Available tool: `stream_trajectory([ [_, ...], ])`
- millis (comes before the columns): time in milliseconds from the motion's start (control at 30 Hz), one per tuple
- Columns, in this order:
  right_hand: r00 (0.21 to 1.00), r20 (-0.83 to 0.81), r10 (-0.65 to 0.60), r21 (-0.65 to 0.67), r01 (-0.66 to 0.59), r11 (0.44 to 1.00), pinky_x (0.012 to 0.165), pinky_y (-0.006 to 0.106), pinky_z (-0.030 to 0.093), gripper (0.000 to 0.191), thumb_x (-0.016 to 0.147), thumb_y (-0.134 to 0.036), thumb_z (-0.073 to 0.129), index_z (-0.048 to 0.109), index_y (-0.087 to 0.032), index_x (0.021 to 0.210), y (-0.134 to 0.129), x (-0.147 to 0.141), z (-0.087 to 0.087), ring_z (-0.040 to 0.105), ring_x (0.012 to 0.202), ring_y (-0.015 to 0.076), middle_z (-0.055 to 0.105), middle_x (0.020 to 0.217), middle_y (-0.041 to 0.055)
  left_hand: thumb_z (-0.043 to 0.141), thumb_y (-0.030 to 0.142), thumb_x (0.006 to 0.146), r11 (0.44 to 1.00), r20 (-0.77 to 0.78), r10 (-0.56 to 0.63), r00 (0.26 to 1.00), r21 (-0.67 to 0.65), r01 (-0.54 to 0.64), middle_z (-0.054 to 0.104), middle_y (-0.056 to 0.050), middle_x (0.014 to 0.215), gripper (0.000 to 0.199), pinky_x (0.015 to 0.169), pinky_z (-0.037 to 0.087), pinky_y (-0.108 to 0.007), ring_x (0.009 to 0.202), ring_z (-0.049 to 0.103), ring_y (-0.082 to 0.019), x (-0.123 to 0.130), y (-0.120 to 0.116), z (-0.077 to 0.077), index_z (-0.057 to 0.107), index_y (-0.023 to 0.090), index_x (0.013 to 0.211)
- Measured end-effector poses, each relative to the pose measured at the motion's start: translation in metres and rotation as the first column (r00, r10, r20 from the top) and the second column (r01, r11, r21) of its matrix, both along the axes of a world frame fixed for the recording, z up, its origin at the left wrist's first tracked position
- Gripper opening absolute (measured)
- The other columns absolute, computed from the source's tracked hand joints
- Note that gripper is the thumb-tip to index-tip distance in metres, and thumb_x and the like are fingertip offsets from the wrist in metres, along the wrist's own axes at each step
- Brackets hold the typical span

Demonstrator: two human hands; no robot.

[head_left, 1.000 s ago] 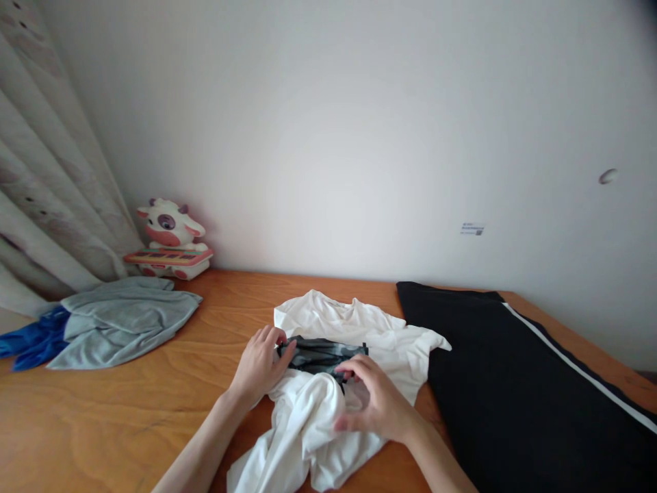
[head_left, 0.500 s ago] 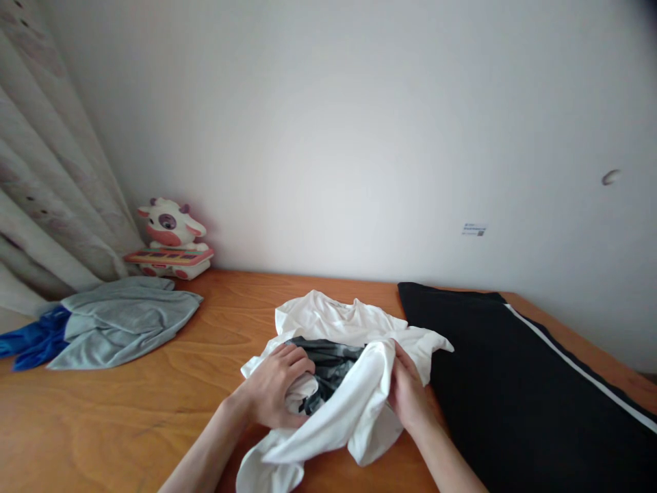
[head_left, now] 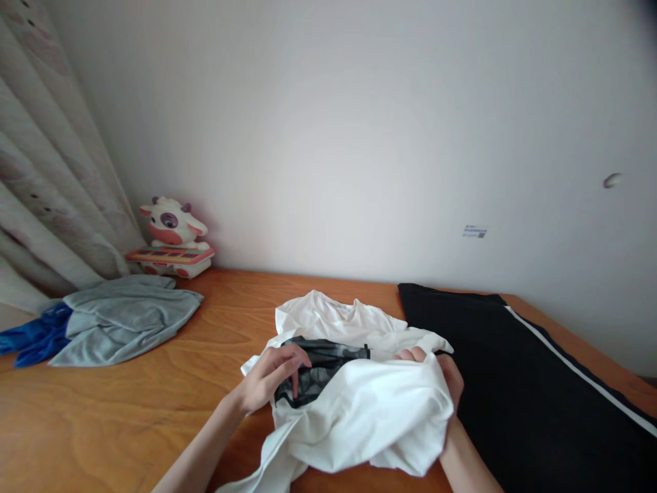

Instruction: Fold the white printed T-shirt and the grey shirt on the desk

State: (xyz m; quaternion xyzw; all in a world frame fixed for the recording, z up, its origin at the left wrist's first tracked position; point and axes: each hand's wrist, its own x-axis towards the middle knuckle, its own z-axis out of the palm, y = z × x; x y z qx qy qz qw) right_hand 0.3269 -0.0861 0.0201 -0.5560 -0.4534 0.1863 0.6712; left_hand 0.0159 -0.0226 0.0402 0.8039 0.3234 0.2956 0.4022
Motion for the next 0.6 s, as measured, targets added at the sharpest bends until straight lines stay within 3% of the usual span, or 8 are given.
stream_trajectory([
  [100,0.936,-0.068,0.346,-0.013,-0.348,0.937,0.059,0.036,0.049,0.064,0.095,-0.069,0.019,0.019,-0.027,0.047,0.007,-0.008,0.008,0.053,0.061,0.0181,0.049,0.060,0.0038,0.038,0.050,0.101,0.995,-0.102,-0.032,0.994,0.087,0.041,0.071,-0.004,0.065,0.045,0.065,0.049,-0.030,0.063,0.065,-0.019,0.006,-0.003,0.001,0.069,0.020,0.085],
  [200,0.829,-0.103,0.549,-0.038,-0.555,0.831,0.068,0.035,0.050,0.062,0.095,-0.069,0.029,0.030,-0.026,0.050,0.012,-0.020,0.002,0.056,0.069,0.0189,0.056,0.069,0.0039,0.041,0.048,0.101,0.957,-0.110,0.051,0.993,0.291,-0.017,0.073,-0.008,0.087,0.043,0.081,0.052,-0.034,0.085,0.066,-0.022,0.013,-0.003,0.000,0.069,0.021,0.082],
  [300,0.856,0.123,0.502,-0.196,-0.475,0.858,0.073,0.033,0.049,0.040,0.093,-0.057,0.050,0.055,-0.024,0.071,0.011,-0.032,-0.009,0.059,0.074,0.0196,0.061,0.075,0.0020,0.037,0.044,0.103,0.894,-0.025,0.275,0.961,0.373,-0.246,0.072,-0.010,0.104,0.041,0.094,0.050,-0.038,0.101,0.065,-0.024,0.011,0.005,-0.007,0.070,0.022,0.092],
  [400,0.758,0.503,0.415,-0.258,-0.326,0.909,0.078,0.033,0.047,0.021,0.088,-0.043,0.062,0.064,-0.023,0.083,0.008,-0.040,-0.015,0.063,0.083,0.0216,0.067,0.084,0.0038,0.045,0.047,0.099,0.795,-0.041,0.501,0.864,0.415,-0.442,0.072,-0.010,0.110,0.035,0.095,0.050,-0.043,0.106,0.065,-0.027,0.002,0.016,-0.017,0.068,0.023,0.105],
  [500,0.664,0.611,0.430,-0.334,-0.276,0.901,0.072,0.030,0.045,0.018,0.089,-0.039,0.062,0.069,-0.024,0.082,0.005,-0.042,-0.014,0.065,0.078,0.0202,0.072,0.082,0.0025,0.052,0.049,0.095,0.809,-0.185,0.492,0.851,0.458,-0.368,0.075,-0.008,0.107,0.033,0.092,0.050,-0.042,0.101,0.067,-0.028,-0.004,0.023,-0.023,0.070,0.024,0.107],
  [600,0.640,0.578,0.507,-0.445,-0.274,0.853,0.054,0.026,0.032,0.042,0.093,-0.049,0.056,0.067,-0.022,0.063,0.003,-0.038,-0.009,0.055,0.053,0.0138,0.064,0.057,-0.0018,0.046,0.047,0.099,0.831,-0.287,0.438,0.852,0.491,-0.262,0.075,-0.006,0.086,0.038,0.080,0.049,-0.034,0.085,0.068,-0.023,-0.003,0.023,-0.022,0.071,0.023,0.083],
])
